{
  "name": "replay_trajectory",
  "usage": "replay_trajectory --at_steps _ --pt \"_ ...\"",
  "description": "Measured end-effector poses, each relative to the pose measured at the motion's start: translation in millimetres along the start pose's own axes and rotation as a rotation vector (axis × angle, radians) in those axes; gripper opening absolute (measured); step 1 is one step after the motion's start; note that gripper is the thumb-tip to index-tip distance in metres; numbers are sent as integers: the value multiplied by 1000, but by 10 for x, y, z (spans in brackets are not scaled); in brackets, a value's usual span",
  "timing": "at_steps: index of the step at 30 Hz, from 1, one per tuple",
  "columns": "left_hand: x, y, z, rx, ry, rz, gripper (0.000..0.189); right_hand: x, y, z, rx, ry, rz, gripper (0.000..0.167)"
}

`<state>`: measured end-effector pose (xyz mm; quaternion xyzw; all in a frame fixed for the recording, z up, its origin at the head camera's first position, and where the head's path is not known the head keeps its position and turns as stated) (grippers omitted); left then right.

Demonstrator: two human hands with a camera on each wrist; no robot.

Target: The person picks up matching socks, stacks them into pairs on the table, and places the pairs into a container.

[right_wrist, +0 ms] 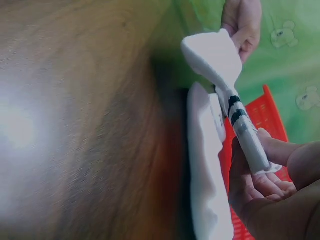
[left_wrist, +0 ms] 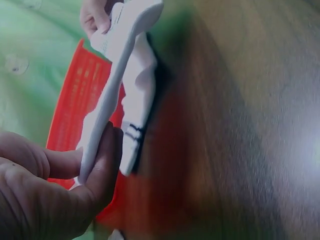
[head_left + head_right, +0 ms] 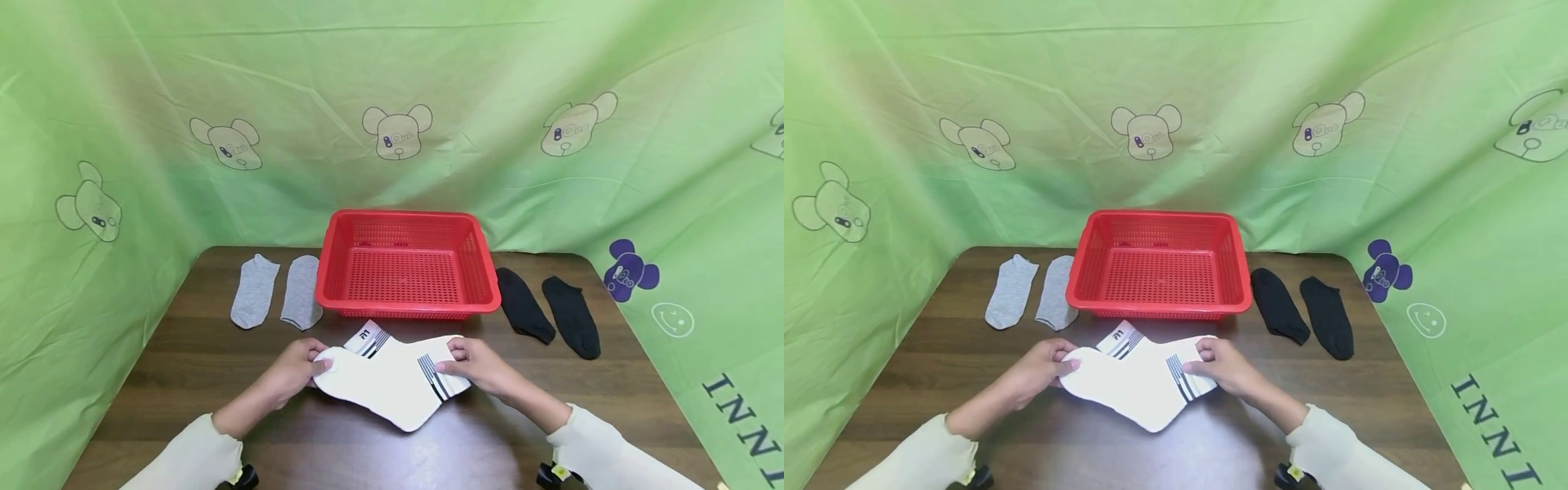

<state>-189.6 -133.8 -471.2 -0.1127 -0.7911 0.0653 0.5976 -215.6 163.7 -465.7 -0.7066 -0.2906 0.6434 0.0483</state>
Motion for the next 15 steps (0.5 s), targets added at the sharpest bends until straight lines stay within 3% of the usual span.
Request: replay_trajectory --at_steps 5,11,15 --pt "14 165 -16 -9 22 33 22 156 -110 -78 33 82 -28 34" --pt "-38 337 -38 8 34 101 18 309 -197 -163 77 159 -87 46" --pt "-72 417 -52 32 42 156 16 372 -225 -209 76 162 -98 42"
Point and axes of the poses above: each hand's wrist, its own z-axis towards the middle knuckle, its own y-axis out of the palm, x = y × z, the point moved 8 cm from there along z, towards the middle knuckle, and after that the axes turned 9 degrees about x, right-handed, at the moved point
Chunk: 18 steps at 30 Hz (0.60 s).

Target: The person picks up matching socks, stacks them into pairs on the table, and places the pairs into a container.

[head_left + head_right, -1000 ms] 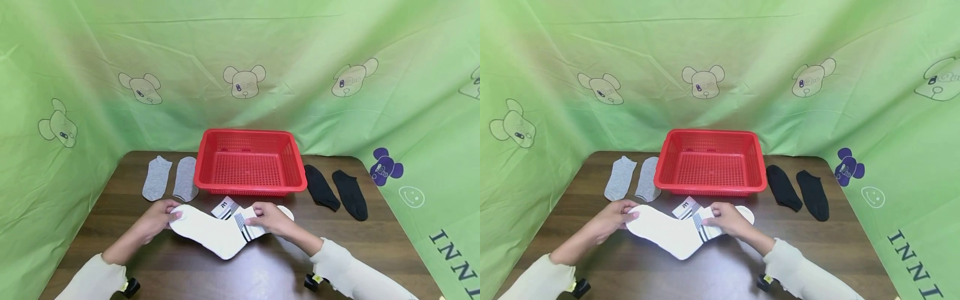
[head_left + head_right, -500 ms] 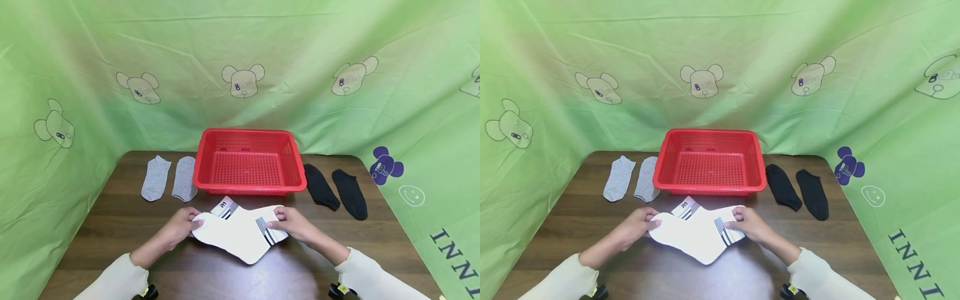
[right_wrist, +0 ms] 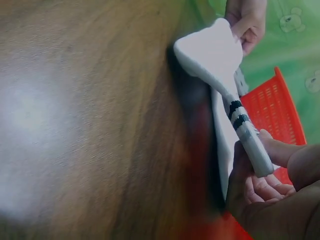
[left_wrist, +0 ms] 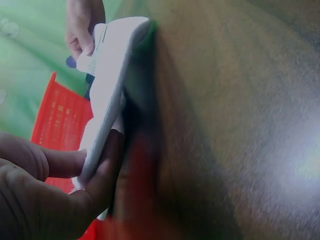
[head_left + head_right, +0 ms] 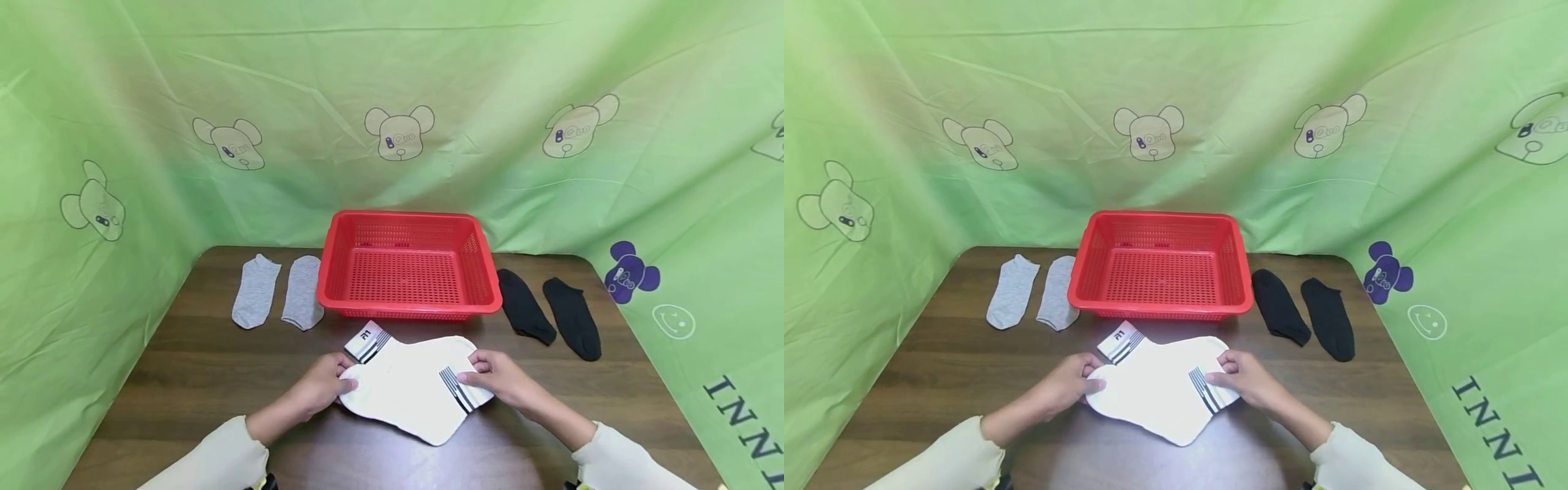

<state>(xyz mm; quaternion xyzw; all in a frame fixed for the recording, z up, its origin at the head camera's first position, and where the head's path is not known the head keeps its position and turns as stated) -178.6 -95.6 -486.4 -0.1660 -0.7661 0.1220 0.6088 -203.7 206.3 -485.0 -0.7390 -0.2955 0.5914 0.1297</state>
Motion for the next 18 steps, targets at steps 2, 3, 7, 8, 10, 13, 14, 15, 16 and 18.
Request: replay_trajectory --at_steps 2,3,7,8,10,13,14,15,16,18 --pt "9 17 -5 16 6 34 16 31 -8 -16 0 1 -1 40" --pt "23 21 -8 23 17 51 17 47 -14 -21 5 6 -1 39" --pt "101 33 -4 59 80 137 20 106 -55 -35 62 24 -43 38" --pt "120 41 -2 69 103 167 21 121 -68 -39 82 29 -60 38" --pt "150 62 2 83 148 219 22 148 -86 -41 116 39 -95 36" --pt "179 91 4 103 209 301 25 178 -97 -40 155 50 -143 34" --pt "179 104 5 105 226 324 26 185 -96 -39 164 54 -153 33" --pt "176 116 5 105 240 345 26 192 -94 -39 170 57 -159 33" --pt "178 124 1 107 256 364 27 197 -92 -40 176 60 -167 32" --pt "175 139 -7 109 284 391 27 203 -87 -45 182 66 -175 32"
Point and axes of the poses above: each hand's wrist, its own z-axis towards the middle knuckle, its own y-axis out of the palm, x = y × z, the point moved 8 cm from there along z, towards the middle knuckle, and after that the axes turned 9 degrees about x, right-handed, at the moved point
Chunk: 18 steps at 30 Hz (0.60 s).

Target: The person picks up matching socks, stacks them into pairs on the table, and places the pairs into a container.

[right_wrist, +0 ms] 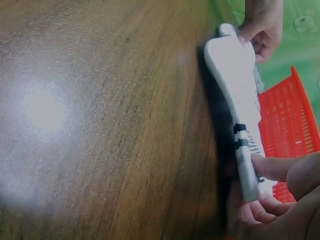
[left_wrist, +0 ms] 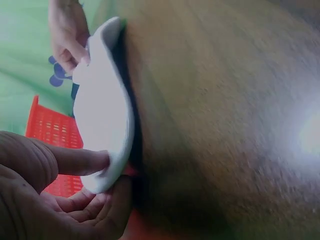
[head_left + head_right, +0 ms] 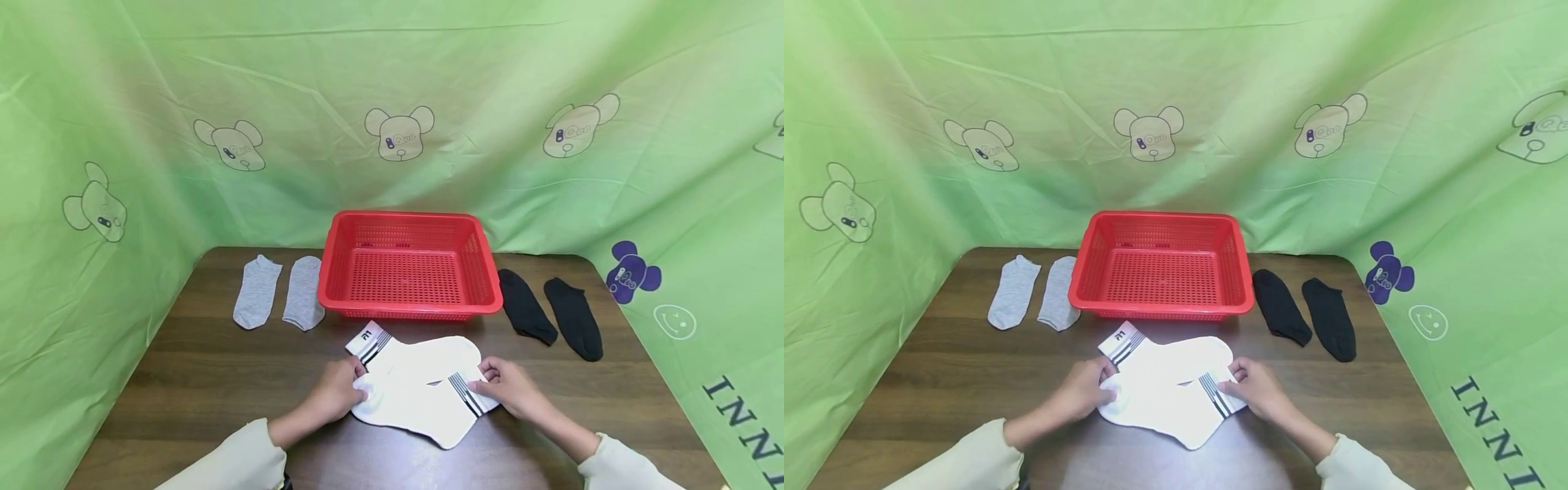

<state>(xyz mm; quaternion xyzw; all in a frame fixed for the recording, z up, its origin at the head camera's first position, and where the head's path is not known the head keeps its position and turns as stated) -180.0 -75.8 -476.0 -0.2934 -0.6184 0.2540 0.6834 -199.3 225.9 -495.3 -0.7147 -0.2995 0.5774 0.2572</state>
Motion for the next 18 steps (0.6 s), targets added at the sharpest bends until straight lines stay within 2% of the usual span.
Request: replay_trajectory --at_steps 8,14,18 --pt "61 27 -56 51 135 90 29 -19 0 -23 13 -24 -19 31" --pt "105 5 -52 68 153 142 30 0 1 -11 0 -32 9 30" --pt "158 -69 -23 100 147 156 32 -2 13 -10 -76 -61 103 30"
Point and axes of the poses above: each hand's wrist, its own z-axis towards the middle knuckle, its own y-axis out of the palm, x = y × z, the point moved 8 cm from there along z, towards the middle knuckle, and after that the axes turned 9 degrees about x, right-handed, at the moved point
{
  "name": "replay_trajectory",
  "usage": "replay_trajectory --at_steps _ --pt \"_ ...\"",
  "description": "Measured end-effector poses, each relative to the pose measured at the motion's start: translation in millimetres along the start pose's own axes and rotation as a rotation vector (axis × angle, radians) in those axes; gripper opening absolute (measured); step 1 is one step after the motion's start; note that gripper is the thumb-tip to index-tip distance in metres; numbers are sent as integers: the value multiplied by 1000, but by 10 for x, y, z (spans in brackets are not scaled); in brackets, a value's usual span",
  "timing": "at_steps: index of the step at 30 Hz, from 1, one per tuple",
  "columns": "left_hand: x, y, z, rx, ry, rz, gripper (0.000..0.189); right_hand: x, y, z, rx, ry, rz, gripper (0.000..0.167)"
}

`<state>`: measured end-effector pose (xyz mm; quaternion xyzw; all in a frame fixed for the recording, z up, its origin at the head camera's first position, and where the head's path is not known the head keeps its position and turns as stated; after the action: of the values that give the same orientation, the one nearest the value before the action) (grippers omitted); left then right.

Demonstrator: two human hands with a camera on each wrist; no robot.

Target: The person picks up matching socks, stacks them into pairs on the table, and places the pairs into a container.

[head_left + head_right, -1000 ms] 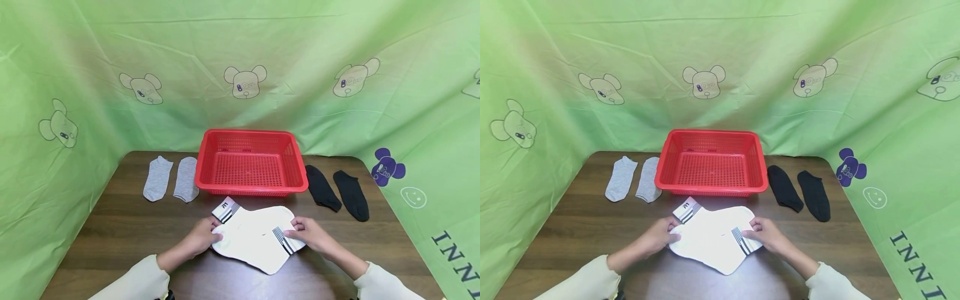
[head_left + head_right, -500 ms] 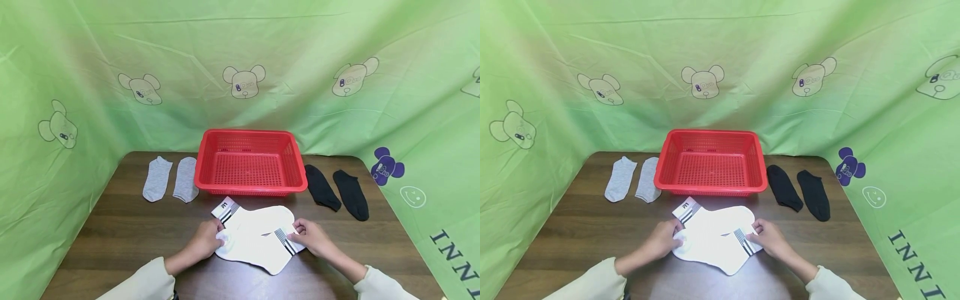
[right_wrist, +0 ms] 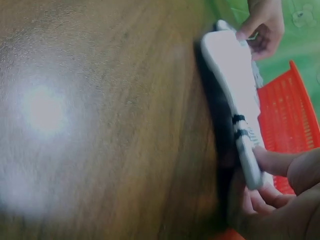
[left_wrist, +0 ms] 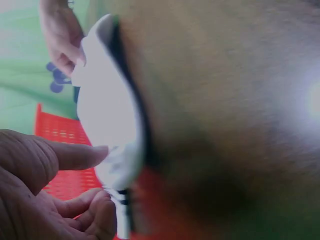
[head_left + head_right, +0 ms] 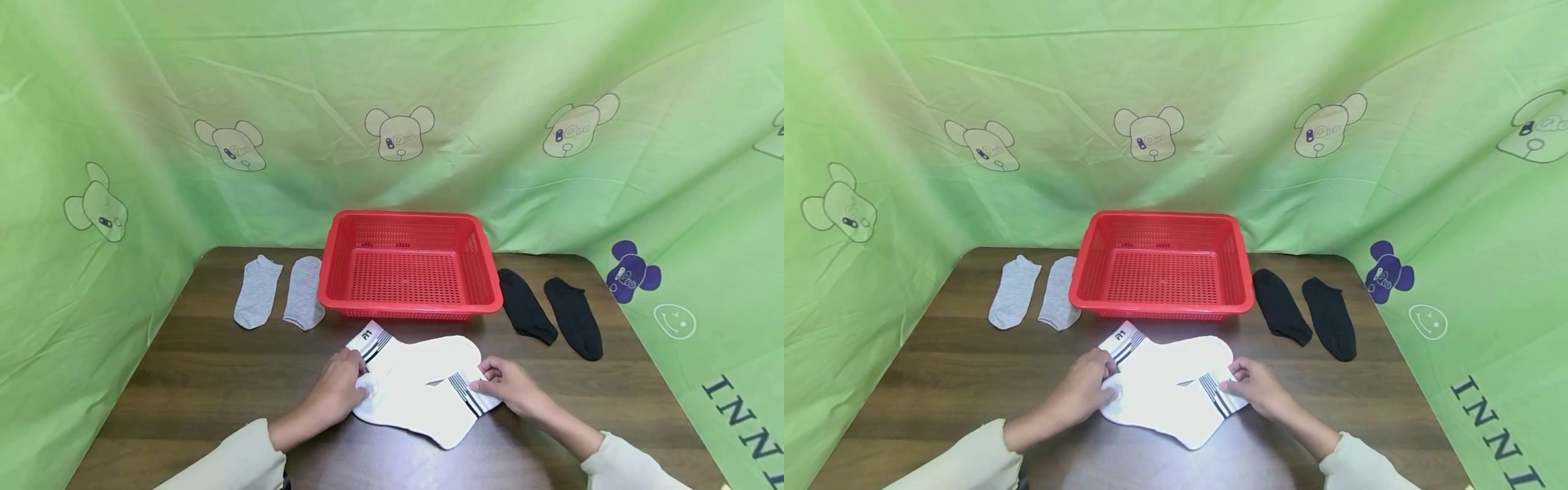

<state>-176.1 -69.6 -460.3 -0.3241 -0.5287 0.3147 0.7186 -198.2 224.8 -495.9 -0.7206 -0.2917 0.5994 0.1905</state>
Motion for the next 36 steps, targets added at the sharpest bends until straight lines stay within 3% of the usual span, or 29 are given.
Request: replay_trajectory --at_steps 3,5,7,12,15,19,24,32,36 --pt "77 -64 61 14 -16 -41 29 -29 -21 -17 -62 19 81 29" --pt "158 -81 102 -10 -44 -128 25 -77 -55 -23 -93 45 135 28" --pt "255 -58 123 -76 -101 -285 21 -157 -84 -31 -126 74 194 28" --pt "553 88 60 -287 -347 -784 16 -469 -110 -87 -232 81 345 30" --pt "728 129 39 -343 -417 -918 17 -674 -88 -150 -277 55 426 24" --pt "864 154 81 -366 -439 -983 23 -902 -1 -230 -308 39 509 20" --pt "914 151 145 -383 -437 -1015 32 -1082 123 -279 -307 34 574 24" --pt "886 86 182 -362 -356 -903 33 -1222 253 -286 -334 3 651 33" --pt "835 63 176 -353 -357 -863 26 -1221 244 -251 -309 -11 579 29"
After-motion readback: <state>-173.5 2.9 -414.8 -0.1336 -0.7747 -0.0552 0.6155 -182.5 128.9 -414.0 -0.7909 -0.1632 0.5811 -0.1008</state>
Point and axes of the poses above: each hand's wrist, its own z-axis towards the middle knuckle, its own y-axis out of the palm, x = y × z, the point moved 8 cm from there along z, towards the middle knuckle, and after that the axes turned 9 degrees about x, right-handed, at the moved point
